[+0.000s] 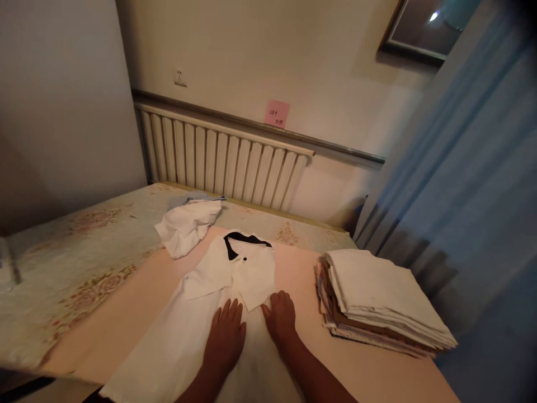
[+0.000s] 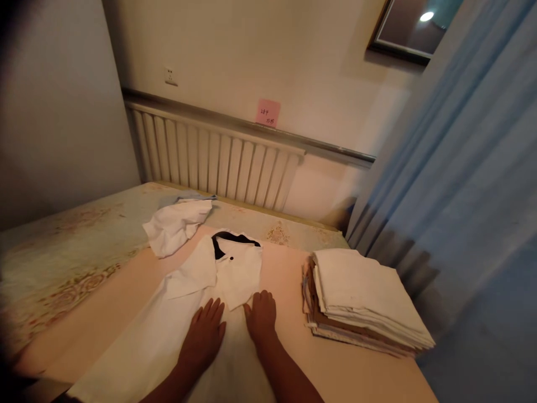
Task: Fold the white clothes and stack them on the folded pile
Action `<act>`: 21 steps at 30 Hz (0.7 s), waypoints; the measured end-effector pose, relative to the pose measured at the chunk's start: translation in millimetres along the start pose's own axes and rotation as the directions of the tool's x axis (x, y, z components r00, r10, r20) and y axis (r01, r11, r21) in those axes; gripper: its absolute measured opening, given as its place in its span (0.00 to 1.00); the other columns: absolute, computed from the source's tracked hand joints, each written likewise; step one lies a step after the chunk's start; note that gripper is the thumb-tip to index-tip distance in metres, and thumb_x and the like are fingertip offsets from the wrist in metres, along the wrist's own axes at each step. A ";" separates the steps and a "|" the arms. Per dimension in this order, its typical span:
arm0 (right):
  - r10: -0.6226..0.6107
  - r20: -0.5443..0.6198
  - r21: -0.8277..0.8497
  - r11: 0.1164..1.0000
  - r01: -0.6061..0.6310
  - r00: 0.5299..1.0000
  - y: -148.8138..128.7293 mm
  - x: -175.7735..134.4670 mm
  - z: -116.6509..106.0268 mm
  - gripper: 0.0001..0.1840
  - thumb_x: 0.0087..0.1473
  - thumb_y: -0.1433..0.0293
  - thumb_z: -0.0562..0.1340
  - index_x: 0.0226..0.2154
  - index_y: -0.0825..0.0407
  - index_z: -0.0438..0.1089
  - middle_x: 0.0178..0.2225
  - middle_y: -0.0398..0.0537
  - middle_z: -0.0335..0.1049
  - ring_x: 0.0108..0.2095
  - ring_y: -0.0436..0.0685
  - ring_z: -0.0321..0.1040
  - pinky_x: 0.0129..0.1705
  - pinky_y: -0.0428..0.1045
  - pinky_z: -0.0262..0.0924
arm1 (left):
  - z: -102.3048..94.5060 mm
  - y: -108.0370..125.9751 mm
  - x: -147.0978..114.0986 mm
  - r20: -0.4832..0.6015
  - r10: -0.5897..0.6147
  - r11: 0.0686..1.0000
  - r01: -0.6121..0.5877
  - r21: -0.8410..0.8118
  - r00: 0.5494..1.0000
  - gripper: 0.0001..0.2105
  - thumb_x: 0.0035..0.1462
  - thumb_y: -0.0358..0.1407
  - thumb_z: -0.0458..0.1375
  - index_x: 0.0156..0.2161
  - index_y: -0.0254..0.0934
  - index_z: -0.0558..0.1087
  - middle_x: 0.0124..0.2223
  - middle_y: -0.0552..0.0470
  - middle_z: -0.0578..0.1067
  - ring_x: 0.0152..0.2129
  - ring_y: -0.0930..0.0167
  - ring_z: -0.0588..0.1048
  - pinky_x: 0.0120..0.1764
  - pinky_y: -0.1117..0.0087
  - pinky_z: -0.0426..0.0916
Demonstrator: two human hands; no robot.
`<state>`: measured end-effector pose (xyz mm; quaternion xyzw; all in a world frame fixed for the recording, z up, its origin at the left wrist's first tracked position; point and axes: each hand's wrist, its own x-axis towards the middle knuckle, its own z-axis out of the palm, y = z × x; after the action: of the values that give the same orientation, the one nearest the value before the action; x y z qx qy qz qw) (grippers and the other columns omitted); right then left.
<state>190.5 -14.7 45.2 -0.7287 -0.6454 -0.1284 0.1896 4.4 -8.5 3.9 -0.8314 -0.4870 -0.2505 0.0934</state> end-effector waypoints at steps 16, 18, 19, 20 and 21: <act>0.421 0.112 0.076 0.899 -0.430 0.900 40.1 2.1 2.8 0.08 0.56 0.72 0.51 0.30 0.50 0.65 0.27 0.48 0.70 0.28 0.56 0.67 0.28 0.48 0.48 | -2.7 2.6 0.6 0.004 -0.019 1.000 0.019 0.004 1.000 0.21 0.59 0.35 0.47 0.56 0.35 0.68 0.59 0.43 0.69 0.58 0.59 0.64 0.56 0.53 0.58; 0.428 0.115 0.070 0.897 -0.437 0.897 45.2 -0.7 0.2 0.09 0.55 0.72 0.51 0.29 0.50 0.65 0.28 0.49 0.70 0.29 0.57 0.67 0.27 0.48 0.49 | -1.2 2.2 0.4 0.002 -0.020 1.000 0.020 0.001 1.000 0.21 0.59 0.35 0.47 0.56 0.35 0.68 0.59 0.43 0.69 0.58 0.59 0.64 0.56 0.53 0.58; 0.419 0.109 0.074 0.901 -0.428 0.901 46.1 -2.3 -0.5 0.09 0.55 0.72 0.51 0.30 0.50 0.66 0.30 0.49 0.71 0.31 0.57 0.68 0.29 0.48 0.50 | -0.3 1.9 0.2 -0.003 -0.020 1.000 0.020 -0.004 1.000 0.21 0.59 0.35 0.47 0.56 0.35 0.68 0.59 0.43 0.69 0.58 0.59 0.64 0.56 0.53 0.58; 0.396 0.093 0.081 0.911 -0.403 0.913 46.3 -3.8 -0.7 0.09 0.55 0.73 0.51 0.32 0.50 0.66 0.32 0.50 0.71 0.33 0.57 0.68 0.31 0.48 0.52 | 0.6 1.7 -0.1 -0.009 -0.021 1.000 0.021 -0.010 1.000 0.21 0.59 0.36 0.47 0.56 0.36 0.68 0.59 0.44 0.69 0.58 0.59 0.63 0.56 0.53 0.58; 0.362 0.069 0.090 0.926 -0.367 0.930 45.8 -5.0 -0.6 0.09 0.54 0.74 0.52 0.35 0.50 0.66 0.35 0.51 0.70 0.36 0.58 0.68 0.33 0.49 0.54 | 1.4 1.5 -0.3 -0.015 -0.022 1.000 0.022 -0.014 1.000 0.21 0.59 0.36 0.47 0.56 0.36 0.68 0.59 0.44 0.69 0.58 0.59 0.63 0.56 0.53 0.58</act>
<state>235.1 -23.8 38.6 -0.8285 -0.5089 -0.0394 0.2304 6.0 -8.9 2.7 -0.8247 -0.4938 -0.2613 0.0885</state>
